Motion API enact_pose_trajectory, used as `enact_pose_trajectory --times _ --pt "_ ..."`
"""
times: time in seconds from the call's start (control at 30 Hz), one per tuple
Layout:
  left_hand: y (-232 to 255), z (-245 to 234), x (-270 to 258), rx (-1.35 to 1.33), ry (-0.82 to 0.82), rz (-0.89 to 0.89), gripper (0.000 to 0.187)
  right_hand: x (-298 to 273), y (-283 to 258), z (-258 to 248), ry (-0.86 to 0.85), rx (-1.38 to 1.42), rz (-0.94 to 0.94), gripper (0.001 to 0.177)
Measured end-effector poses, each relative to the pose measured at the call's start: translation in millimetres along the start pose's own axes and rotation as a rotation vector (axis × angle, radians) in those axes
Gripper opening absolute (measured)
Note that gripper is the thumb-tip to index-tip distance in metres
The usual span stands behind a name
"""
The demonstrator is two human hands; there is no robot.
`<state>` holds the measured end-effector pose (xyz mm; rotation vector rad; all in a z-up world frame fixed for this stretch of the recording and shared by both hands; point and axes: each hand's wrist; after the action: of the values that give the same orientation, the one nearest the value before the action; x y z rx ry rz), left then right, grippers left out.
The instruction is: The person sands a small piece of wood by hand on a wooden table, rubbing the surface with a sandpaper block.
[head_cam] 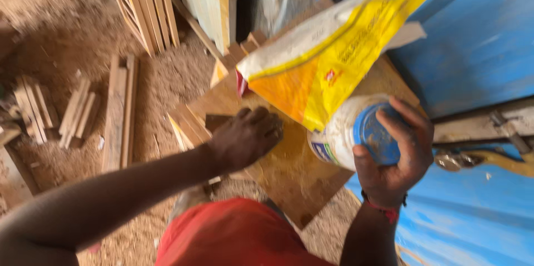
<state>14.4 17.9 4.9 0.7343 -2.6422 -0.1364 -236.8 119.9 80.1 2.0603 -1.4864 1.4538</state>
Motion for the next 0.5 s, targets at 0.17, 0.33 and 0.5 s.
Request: enact_pose_trajectory --times 0.17,0.33,0.5 --pt "11 0 -5 -0.009 -0.123 -0.079 0.03 -7 0 -1 -0.006 0.022 0.02 0.05" --pt "15 3 -7 -0.035 -0.068 -0.098 0.029 -9 -2 -1 0.008 0.01 0.017 0.05" --pt "19 6 -10 -0.019 0.01 -0.112 0.034 -9 -4 -1 0.012 0.012 0.026 0.049"
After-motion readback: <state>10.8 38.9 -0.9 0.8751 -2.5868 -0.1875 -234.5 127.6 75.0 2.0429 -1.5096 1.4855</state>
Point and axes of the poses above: each hand's wrist, its own x-axis towards the middle knuckle, its own z-axis out of the palm, y = z × x, and after that the axes turned 9 degrees about -z, right-handed
